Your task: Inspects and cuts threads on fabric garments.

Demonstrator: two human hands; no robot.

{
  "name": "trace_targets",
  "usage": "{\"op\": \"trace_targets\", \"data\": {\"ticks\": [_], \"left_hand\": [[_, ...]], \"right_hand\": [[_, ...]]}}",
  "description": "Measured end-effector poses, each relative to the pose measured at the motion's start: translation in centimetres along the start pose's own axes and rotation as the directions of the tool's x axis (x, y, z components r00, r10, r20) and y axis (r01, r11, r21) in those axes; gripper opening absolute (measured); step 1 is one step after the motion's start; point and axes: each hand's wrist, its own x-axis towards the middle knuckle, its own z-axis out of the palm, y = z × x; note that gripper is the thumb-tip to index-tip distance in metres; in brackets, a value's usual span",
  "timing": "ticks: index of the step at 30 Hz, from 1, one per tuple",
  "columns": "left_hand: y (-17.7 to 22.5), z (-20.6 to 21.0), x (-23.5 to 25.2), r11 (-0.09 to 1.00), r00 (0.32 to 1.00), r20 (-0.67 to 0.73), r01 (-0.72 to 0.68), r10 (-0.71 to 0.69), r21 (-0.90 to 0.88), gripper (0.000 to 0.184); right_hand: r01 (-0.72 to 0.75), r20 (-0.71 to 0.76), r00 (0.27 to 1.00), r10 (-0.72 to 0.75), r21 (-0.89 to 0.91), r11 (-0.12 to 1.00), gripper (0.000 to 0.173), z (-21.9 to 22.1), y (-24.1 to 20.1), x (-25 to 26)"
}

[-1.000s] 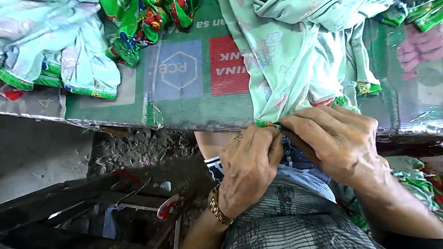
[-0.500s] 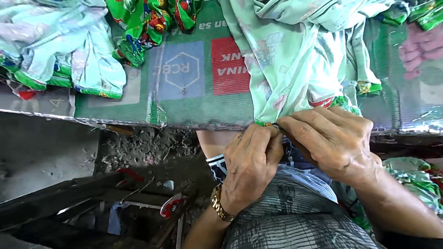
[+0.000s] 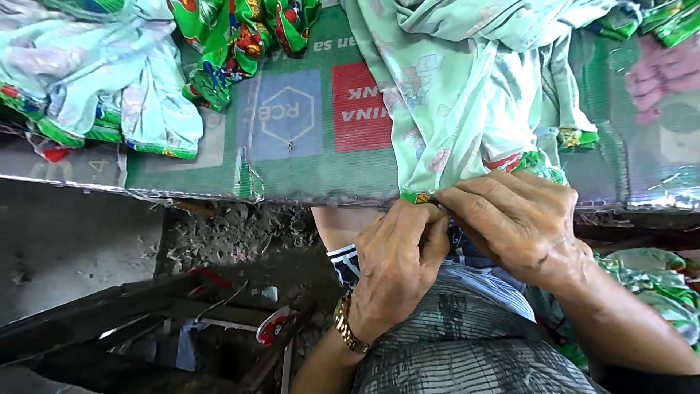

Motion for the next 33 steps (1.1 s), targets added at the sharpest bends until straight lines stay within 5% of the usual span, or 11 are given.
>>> {"op": "trace_targets", "data": {"ticks": [4,7,9,12,15,25,33], "left_hand": [[-0.1,-1.5,-0.2,1.000,0.999,0.054,0.008,-0.007,-0.022,0.012],[-0.5,-2.8,0.1,1.000,0.997,0.079,-0.002,0.002,-0.006,0.020],[-0.2,-2.2,0.8,0.998,0.999,0.041,-0.036,0.034,0.042,0.016],[0.4,-0.7,1.7,0.963,0.994,0.089,-0.086,0.065,0.256,0.024],[0.3,0.0,1.6,0.918,0.983,0.173,-0.118,0.055,0.380,0.015],[-0.3,-1.2,0.3,0.989,0.978,0.157,0.145,-0.139,-0.031,0.008],[0.2,-0.2,0.1,0.982,0.983,0.142,0.134,-0.114,-0.137,0.008]], "right_hand": [[-0.146,0.004,0.989,0.151,0.261,0.954,0.015,-2.0,0.2,-0.1],[-0.294,0.058,0.940,0.337,0.642,0.708,0.025,-4.3,0.9,-0.7],[-0.301,0.054,0.925,0.376,0.708,0.639,0.028,-4.5,1.1,-0.6],[-0.322,0.071,0.926,0.371,0.663,0.676,0.027,-3.3,0.9,0.1],[-0.387,0.141,0.919,0.369,0.513,0.766,0.030,-2.5,0.7,-0.1],[-0.202,0.187,0.969,0.162,0.220,0.954,0.017,-2.3,0.7,-0.4],[-0.167,0.099,0.983,0.157,0.107,0.980,0.013,-1.8,0.0,-0.7]]}}
